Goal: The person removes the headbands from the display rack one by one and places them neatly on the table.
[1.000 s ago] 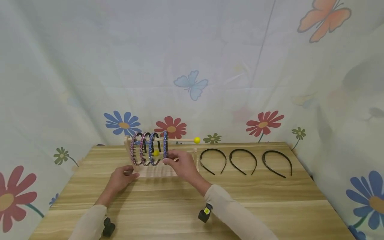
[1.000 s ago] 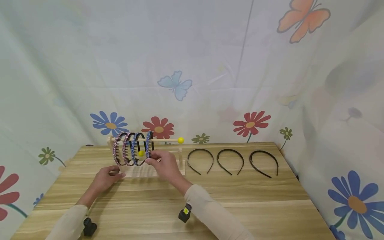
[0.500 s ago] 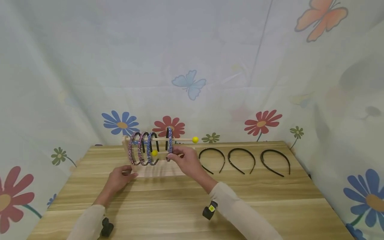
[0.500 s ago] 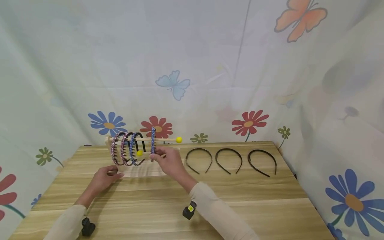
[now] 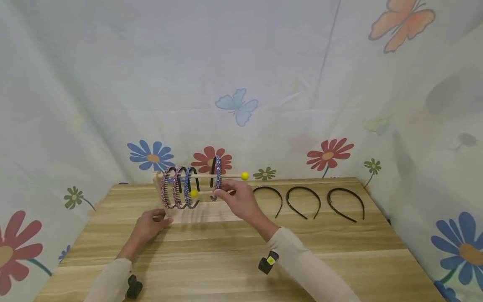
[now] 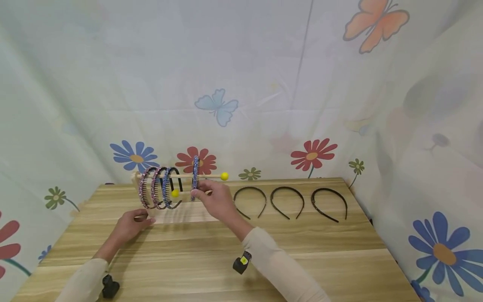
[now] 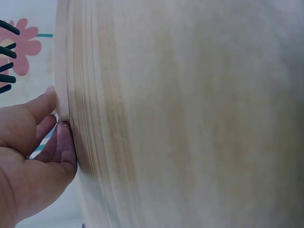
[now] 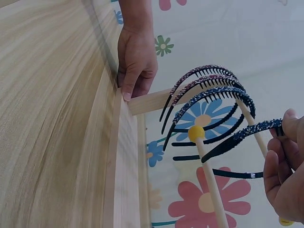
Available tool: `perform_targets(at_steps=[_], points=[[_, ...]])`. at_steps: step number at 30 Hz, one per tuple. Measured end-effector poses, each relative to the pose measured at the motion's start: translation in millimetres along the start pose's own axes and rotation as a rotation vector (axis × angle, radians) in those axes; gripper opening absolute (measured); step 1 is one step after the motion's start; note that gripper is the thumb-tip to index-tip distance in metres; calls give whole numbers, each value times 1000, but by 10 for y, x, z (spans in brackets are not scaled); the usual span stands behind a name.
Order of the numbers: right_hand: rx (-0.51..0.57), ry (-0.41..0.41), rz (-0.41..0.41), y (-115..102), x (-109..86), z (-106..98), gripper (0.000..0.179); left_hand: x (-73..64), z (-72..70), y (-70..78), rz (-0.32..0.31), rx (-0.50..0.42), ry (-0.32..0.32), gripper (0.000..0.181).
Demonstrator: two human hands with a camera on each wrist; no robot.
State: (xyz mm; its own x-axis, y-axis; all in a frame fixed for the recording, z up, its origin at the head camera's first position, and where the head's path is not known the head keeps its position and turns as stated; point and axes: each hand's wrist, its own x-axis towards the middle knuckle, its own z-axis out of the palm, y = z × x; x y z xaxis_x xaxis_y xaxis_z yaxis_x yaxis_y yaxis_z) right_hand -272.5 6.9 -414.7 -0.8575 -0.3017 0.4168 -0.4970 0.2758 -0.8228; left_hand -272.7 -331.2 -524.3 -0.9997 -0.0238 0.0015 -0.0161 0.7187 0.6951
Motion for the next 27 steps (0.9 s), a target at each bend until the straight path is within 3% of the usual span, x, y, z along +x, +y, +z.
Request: perform_targets(at_steps=[21,27], points=[[-23,57,-26,-104,-19,-230,21,9,8,-3,21,-6,6,53],[-28,69,-29,-129,-37,-302,20,-4,10,25,-5,-3,0,53]])
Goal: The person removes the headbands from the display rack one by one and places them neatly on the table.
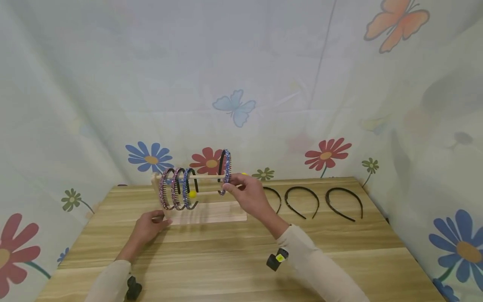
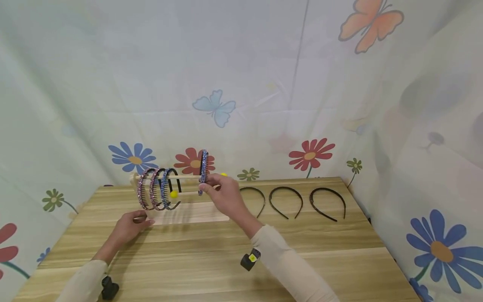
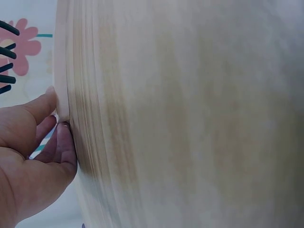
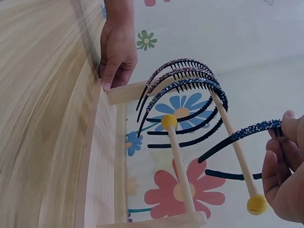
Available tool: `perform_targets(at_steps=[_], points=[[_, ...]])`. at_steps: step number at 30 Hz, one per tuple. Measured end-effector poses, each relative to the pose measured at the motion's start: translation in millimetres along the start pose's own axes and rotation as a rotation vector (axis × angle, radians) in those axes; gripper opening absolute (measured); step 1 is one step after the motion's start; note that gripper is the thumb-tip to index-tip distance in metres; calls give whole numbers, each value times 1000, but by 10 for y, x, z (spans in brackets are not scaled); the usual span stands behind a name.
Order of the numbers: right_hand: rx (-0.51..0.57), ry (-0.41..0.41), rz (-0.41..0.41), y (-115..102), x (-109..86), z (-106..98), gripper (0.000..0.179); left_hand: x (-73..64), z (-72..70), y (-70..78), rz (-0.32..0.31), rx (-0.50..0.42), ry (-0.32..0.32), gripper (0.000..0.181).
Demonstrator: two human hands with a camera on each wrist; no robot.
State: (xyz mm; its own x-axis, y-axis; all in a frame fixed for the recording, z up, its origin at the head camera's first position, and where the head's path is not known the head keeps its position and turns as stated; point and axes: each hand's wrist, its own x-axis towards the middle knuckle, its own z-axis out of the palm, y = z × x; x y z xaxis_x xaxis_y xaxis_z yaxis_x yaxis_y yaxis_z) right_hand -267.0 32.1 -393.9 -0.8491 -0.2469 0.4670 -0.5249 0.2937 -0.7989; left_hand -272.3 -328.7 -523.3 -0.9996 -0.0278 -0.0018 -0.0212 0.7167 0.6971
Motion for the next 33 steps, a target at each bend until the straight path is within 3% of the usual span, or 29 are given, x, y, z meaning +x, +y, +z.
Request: perform_targets(at_steps=[15,33], points=[[-44,19,-48,26,-32,-226,17,39,20,-79,21,-10,5,53],[-75,66,-4,64,-68,-417,21,23,-2,-36,12,4,-7,55]])
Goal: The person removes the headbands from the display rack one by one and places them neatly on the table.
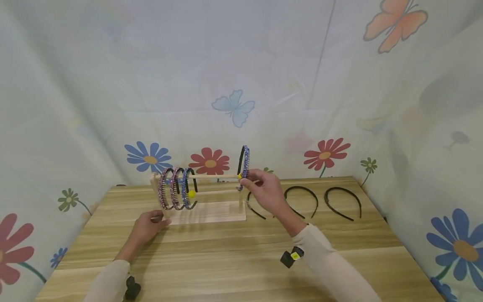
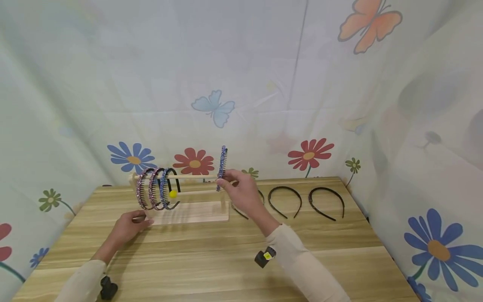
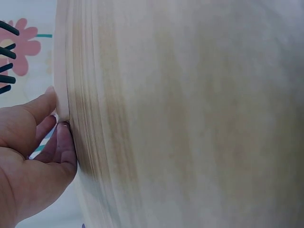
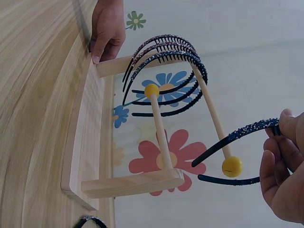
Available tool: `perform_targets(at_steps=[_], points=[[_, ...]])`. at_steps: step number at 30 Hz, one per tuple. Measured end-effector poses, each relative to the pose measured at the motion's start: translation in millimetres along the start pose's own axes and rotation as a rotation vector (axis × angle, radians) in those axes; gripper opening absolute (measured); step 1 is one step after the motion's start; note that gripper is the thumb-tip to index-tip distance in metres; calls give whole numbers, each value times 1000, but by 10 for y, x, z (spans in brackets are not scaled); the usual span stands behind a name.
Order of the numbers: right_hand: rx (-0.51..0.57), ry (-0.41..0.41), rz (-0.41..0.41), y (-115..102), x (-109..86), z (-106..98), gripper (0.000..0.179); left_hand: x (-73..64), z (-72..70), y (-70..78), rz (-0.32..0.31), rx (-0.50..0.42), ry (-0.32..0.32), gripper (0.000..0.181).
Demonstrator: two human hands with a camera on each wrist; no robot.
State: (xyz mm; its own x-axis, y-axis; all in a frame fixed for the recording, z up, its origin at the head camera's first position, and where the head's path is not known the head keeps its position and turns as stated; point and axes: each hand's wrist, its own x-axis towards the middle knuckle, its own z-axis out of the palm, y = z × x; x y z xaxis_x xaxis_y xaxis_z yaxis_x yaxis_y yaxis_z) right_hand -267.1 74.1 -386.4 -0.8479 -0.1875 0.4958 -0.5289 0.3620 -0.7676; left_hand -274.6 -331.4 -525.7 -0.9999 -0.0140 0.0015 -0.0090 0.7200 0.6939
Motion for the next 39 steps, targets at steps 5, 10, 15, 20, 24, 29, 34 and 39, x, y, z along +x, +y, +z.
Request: perform_targets(at_steps=[5,10,15,20,24,29,34,39], points=[[-3,-9,-7,-6,12,-66,21,0,-6,2,4,5,0,55],[-14,-17,-2,-18,19,-148,24,-18,-4,12,-7,-1,-1,55],[-54,-4,-10,-15,14,-234,23,-10,-8,-10,-8,-7,-3,57],[-86,14,-35,43,13,-342,22,-1,-14,-20,-8,-8,-5,58],[-118,26,-31,113,-4,-438,22,-16,-16,2,-3,-1,-3,57],[-152,27,-3,166,-66,-570,23,-27,-20,22,16,6,7,56],[-198,28,40,199,-126,-700,26,-17,-15,-2,30,6,8,55],[-241,46,49,260,-164,-814,32,-11,-3,-22,35,6,7,56]])
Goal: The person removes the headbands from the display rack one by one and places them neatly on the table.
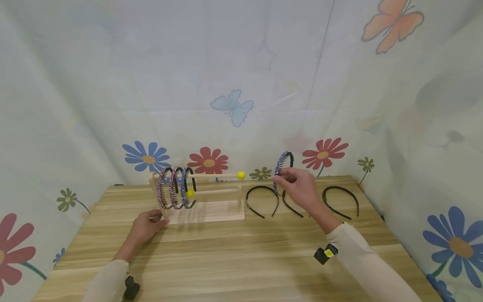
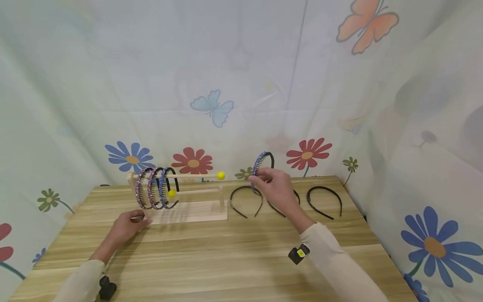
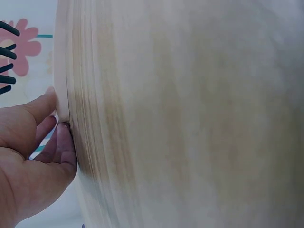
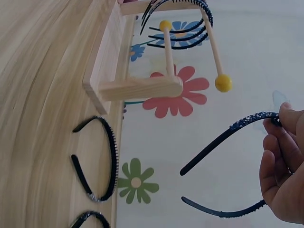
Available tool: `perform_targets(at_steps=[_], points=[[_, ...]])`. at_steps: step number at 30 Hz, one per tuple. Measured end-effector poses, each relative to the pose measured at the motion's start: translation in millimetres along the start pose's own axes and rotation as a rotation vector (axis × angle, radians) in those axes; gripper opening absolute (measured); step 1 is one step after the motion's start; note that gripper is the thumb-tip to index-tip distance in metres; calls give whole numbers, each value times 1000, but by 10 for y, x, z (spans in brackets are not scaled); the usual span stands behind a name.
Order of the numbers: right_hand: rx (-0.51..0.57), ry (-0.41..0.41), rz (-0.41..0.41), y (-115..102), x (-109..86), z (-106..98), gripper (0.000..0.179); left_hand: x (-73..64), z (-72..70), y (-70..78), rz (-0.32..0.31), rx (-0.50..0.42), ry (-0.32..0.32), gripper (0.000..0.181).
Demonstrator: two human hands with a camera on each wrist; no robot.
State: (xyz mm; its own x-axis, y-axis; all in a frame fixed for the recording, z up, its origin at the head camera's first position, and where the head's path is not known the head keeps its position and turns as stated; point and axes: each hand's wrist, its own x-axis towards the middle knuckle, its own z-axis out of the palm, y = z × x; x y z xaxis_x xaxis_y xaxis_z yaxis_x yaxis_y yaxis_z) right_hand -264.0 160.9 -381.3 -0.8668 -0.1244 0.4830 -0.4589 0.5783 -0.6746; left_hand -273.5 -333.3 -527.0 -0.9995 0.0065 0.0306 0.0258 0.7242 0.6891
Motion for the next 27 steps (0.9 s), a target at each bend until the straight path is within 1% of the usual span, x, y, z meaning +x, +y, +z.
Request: perform_targets(at_steps=[4,8,11,18,22,24,27], points=[[-21,-11,43,92,-22,-51,36,4,-2,-1,8,0,-1,56],[-35,-30,88,189,-69,-98,38,-5,4,13,-5,-4,-4,54],[-39,-34,99,258,-110,-134,37,-9,4,27,-20,-4,-7,54],[-86,-26,117,436,-201,-228,41,-16,-13,51,-26,-7,-16,55],[-123,-16,112,556,-251,-297,37,-24,-29,66,-30,-5,-19,56],[-134,-13,116,614,-287,-337,33,-27,-37,73,-30,-4,-21,57],[-154,-10,134,693,-358,-401,33,-37,-44,79,-26,-1,-20,57]])
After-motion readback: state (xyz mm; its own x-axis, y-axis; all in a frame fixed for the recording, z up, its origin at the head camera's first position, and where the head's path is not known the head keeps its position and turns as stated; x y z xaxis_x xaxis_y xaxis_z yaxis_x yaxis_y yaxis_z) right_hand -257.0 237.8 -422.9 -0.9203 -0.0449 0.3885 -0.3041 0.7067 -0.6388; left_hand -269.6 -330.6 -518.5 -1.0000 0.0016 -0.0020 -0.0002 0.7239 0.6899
